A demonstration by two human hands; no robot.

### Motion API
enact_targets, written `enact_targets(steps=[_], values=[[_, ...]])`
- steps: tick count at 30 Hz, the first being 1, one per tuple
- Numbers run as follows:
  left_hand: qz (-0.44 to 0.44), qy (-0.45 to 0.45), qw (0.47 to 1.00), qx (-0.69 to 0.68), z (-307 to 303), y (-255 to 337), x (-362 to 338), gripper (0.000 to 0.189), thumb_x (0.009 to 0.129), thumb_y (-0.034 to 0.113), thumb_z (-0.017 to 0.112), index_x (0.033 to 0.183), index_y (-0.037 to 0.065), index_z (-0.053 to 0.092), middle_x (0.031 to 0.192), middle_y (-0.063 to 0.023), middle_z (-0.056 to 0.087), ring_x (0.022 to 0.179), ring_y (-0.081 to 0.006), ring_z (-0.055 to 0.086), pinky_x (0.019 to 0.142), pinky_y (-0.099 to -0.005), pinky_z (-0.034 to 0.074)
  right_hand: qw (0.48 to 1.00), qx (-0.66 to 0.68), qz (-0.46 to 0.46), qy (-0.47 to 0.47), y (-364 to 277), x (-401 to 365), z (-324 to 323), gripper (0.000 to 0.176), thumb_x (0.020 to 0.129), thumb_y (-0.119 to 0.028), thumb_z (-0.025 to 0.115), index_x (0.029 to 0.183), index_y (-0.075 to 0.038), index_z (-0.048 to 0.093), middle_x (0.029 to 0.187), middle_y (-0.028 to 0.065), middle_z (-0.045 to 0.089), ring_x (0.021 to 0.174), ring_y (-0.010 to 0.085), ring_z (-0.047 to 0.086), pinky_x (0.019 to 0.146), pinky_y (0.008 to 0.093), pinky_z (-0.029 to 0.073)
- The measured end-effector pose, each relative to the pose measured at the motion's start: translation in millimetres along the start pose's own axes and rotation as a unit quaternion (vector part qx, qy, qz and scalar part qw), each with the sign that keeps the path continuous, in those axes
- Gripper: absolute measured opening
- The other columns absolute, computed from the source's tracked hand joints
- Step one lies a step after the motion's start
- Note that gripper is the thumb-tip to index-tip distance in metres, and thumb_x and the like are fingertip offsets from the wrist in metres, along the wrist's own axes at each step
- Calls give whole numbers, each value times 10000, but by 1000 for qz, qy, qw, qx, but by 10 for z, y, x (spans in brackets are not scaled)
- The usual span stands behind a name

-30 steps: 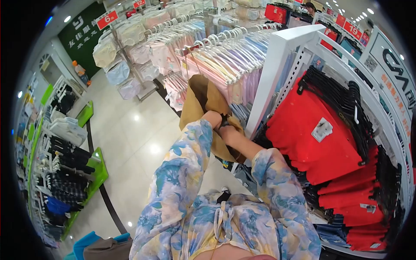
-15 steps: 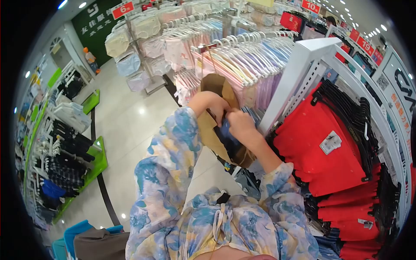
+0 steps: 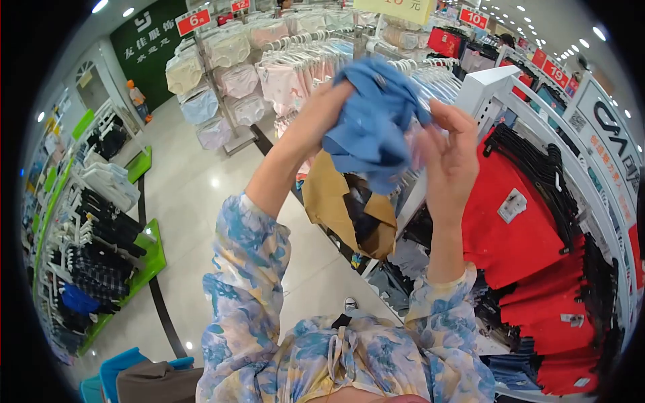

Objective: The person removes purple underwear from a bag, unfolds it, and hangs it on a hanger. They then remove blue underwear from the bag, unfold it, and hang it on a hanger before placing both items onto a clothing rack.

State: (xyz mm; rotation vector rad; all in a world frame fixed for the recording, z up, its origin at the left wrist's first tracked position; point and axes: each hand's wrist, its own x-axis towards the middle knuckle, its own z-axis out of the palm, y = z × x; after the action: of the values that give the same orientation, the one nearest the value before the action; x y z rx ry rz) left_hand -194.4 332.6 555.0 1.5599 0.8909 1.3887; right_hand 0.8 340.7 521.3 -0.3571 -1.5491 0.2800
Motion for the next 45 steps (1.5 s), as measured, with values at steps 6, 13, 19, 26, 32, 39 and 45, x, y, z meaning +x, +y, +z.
enact_targets(steps=[6,13,19,26,32,39,45], values=[[202,-135,912,-330,68,-340,-909,425,959,297,493,1251,-11,467,1262,-130,530,1074,-217,584,898,-323,513,967,142,160,-137,-819,-922,209,770,792,-131,737,1414,-30,294,1343,121,411,1258,212,392,1031,320,324],[-164,-78,870,-458,344,-781,-2105,455,965,341,451,1308,42,435,1309,-106,491,1160,-210,524,997,-370,443,915,140,379,12,-1299,-1920,123,503,861,-51,623,1326,-3,438,1224,81,529,1114,140,499,957,258,384],[-248,-157,821,-490,597,-1081,-3098,443,982,350,406,1304,49,444,1335,-78,466,1219,-196,450,1082,-402,329,866,94,483,92,-1885,-2237,9,370,891,-58,598,1253,-38,522,1084,43,585,1032,113,540,918,241,412],[-425,21,864,-269,602,-1244,-4060,354,924,238,594,1221,50,552,1126,-70,619,1018,-168,600,861,-291,482,853,58,478,-202,-2332,-3447,-158,451,806,-85,678,1236,-85,541,1194,79,581,1122,176,535,974,309,399],[-488,-64,851,-184,1046,-1452,-4733,255,924,200,591,1113,31,609,1024,-48,635,906,-137,602,743,-257,475,767,74,604,-201,-3131,-4014,-658,589,737,-106,734,1274,-100,493,1239,85,561,1151,230,537,980,334,403],[-240,-258,934,50,1941,-1113,-4741,273,930,262,571,984,2,634,791,-77,651,689,-181,600,619,-302,459,743,-89,623,-229,-3705,-4421,-1533,543,813,-121,651,1315,-111,445,1233,119,516,1162,279,506,992,340,387],[-157,-441,868,163,2790,-715,-4887,266,881,272,608,957,18,635,770,-207,630,682,-366,608,603,-407,463,862,-161,478,-44,-3995,-4220,-2242,459,899,-180,574,1333,-102,446,1283,156,463,1190,312,473,998,368,380]])
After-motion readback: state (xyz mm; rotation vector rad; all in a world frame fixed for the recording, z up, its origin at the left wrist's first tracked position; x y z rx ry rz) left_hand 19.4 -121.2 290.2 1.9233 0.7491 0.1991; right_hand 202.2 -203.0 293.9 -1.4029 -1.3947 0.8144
